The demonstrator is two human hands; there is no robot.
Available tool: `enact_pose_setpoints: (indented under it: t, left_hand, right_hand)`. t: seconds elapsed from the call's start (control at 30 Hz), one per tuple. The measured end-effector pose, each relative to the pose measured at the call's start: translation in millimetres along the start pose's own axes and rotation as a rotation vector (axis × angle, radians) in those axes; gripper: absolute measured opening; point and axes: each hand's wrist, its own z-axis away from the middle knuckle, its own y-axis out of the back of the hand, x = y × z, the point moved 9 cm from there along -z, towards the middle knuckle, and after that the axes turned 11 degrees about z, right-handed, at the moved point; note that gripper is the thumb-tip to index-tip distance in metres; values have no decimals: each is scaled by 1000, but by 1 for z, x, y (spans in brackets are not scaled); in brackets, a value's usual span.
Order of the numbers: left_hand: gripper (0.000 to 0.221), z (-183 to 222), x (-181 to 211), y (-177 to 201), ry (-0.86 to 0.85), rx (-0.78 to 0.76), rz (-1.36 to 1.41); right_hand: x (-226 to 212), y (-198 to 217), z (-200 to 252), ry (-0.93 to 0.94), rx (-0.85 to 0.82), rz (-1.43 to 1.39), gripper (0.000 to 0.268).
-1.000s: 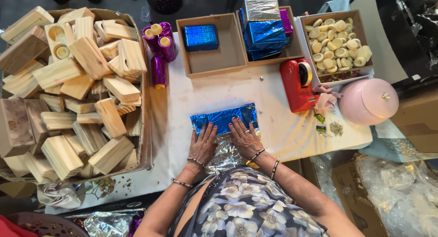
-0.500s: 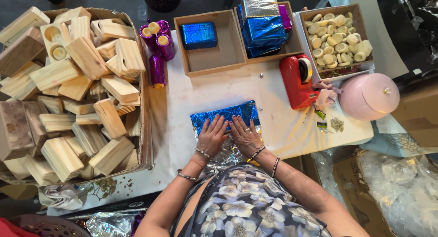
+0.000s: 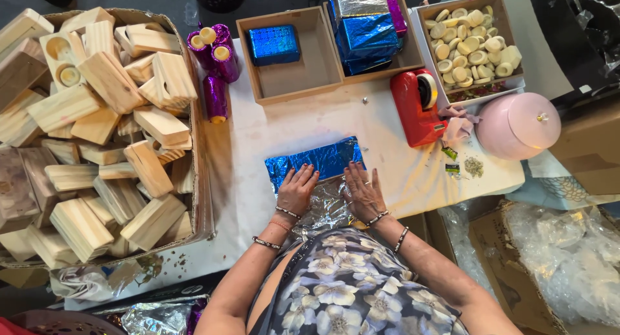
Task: Wrapping wooden blocks and decorative items in foil and paper for shipping.
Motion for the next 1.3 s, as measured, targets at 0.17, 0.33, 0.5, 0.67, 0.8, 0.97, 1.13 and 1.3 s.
enact_pose_setpoints:
  t: [0.17,0.33,0.5,0.67,0.8,0.97,1.13,1.3]
  left_hand:
    - [35,0,2,2,-10,0,7]
    - [37,-1,3,5,-14,-3,5]
    - [33,-1,5,9,-25,21,40]
    - [28,-3,11,16,-54,68,-42]
    - [27,0,12,16,-82,85,-75]
    - [27,2,10,14,-113,79,-48]
    - [28,5,8,6,-122,64,-37]
    - [41,-4,24,30,-108,77,-86]
  right_hand:
    - [1,20,-3,-78,107,-15,86]
    - [-26,32,-14,33,195,-103,82]
    - [-33,16,-13,117,104,-12,66]
    - [-34,21,-14,139,111,-24,64]
    - [-34,26,-13,123,118,-61,63]
    - [-30,31,-12,131,135,-22,59]
    - [-29,29,-9,154,93,35,62]
    - [-28,32,-10,155,74,31,64]
